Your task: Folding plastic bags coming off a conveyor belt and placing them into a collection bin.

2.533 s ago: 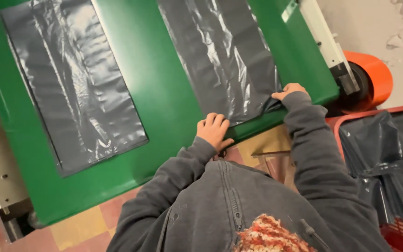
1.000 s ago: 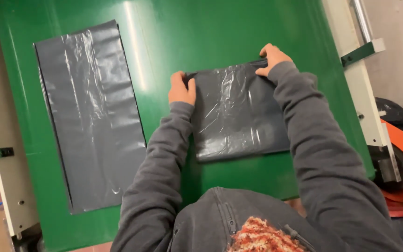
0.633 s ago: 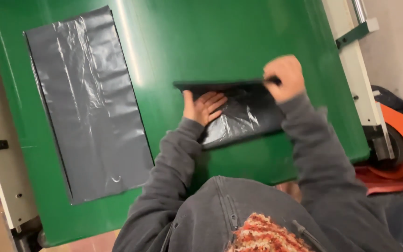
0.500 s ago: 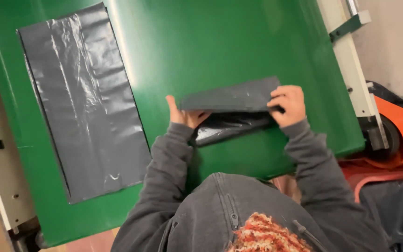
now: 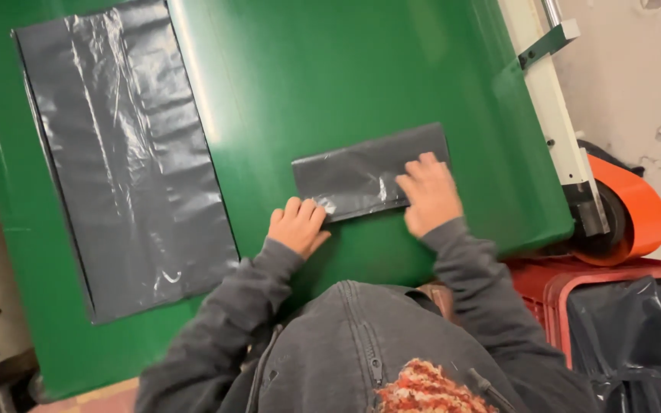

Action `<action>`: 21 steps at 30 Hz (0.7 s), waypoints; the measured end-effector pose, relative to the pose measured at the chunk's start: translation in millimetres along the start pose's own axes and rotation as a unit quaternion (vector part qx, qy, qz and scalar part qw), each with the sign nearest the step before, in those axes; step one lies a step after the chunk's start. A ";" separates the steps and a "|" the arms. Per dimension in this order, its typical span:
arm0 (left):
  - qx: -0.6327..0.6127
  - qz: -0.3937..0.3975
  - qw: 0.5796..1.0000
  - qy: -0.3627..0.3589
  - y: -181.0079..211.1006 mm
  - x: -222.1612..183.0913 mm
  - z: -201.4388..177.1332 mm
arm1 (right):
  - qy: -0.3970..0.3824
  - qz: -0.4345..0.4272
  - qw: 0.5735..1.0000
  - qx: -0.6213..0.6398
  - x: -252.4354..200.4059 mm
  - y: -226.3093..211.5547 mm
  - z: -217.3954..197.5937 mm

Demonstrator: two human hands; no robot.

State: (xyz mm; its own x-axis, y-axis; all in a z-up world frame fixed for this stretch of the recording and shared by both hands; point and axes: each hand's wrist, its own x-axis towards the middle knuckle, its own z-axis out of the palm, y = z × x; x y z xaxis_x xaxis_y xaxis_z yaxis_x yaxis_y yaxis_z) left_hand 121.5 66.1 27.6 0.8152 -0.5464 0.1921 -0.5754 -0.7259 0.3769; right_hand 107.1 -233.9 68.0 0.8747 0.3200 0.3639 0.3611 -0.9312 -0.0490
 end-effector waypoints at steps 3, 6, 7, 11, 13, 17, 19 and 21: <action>0.058 0.058 0.993 -0.082 -8.2 5.8 40.0 | -0.183 -0.021 0.971 0.154 14.4 -49.0 -1.2; 0.004 0.053 0.971 -0.232 11.3 29.5 37.5 | -0.104 -0.099 0.962 0.233 -34.7 -50.6 50.1; -0.102 0.082 0.953 -0.273 26.5 40.8 14.8 | -0.101 -0.080 0.951 0.282 -61.9 -44.0 72.9; -0.450 0.134 0.846 -0.252 14.5 93.4 57.4 | -0.123 0.092 0.841 0.518 -132.6 -5.1 101.0; -0.514 0.045 0.811 -0.275 -20.1 113.8 131.7 | -0.126 0.264 0.768 0.569 -130.9 5.3 100.0; -0.500 -0.233 0.789 -0.271 -19.1 130.4 127.3 | -0.039 0.599 0.453 0.660 -97.0 30.4 97.0; -0.427 -0.216 0.858 -0.189 3.4 120.8 109.7 | -0.024 0.580 0.379 0.721 -79.5 31.3 80.9; -0.343 -0.196 0.913 -0.102 21.1 113.6 104.7 | -0.009 0.554 0.302 0.776 -76.5 39.2 76.9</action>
State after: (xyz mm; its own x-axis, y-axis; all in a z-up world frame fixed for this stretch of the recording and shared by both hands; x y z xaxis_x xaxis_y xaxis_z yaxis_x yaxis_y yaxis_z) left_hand 195.1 -55.1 -37.5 0.8800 -0.4182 -0.2250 -0.0081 -0.4870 0.8733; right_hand 79.2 -281.5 -33.3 0.7332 -0.0250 -0.6796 -0.4515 0.7295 -0.5138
